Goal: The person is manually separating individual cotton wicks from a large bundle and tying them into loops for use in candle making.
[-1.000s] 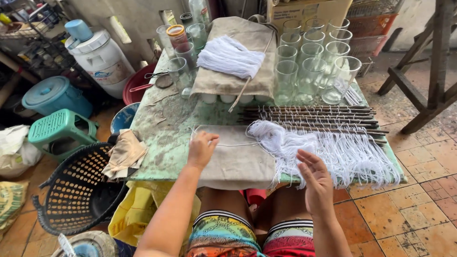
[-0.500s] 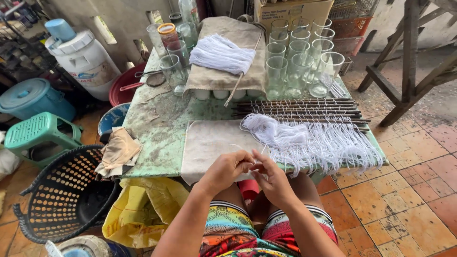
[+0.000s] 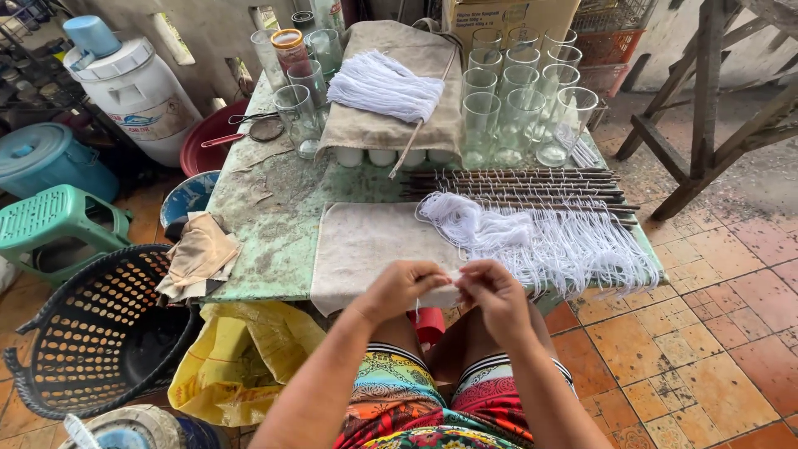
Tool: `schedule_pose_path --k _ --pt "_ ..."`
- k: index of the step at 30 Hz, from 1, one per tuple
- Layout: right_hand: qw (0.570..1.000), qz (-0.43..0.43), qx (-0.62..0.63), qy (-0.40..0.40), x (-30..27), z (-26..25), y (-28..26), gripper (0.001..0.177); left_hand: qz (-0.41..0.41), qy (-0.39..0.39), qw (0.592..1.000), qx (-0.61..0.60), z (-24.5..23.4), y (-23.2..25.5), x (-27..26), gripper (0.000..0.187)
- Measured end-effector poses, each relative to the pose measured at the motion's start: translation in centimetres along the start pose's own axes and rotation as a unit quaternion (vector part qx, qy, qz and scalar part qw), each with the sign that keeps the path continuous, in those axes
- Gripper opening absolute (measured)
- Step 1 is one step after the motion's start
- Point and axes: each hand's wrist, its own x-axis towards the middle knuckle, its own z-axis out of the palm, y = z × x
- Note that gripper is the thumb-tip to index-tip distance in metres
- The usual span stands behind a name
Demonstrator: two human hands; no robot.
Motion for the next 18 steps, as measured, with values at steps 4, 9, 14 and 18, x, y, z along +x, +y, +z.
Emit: schedule_pose_path --k 4,9,14,18 --pt "0.999 0.051 0.009 0.008 3.0 -2.6 1.5 0.019 -0.08 -0.011 0.984 0.161 -5.8 -1.1 0.5 0.025" --pt "0.983 0.069 -0.165 0.031 7.5 -5.8 3.5 0.021 -0.236 0.05 0.916 0.321 -13.1 -8.7 -0.9 0.032" --pt "0.992 0.102 -0.066 0.03 9.2 -7.4 6.0 0.025 -0.258 0.184 0.867 0.385 -13.8 -14.0 -2.3 0.018" --pt "0.992 0.11 -0.05 0.021 8.9 -7.7 5.5 0.025 -0.182 0.216 0.917 0.282 -10.6 -12.5 -2.9 0.012"
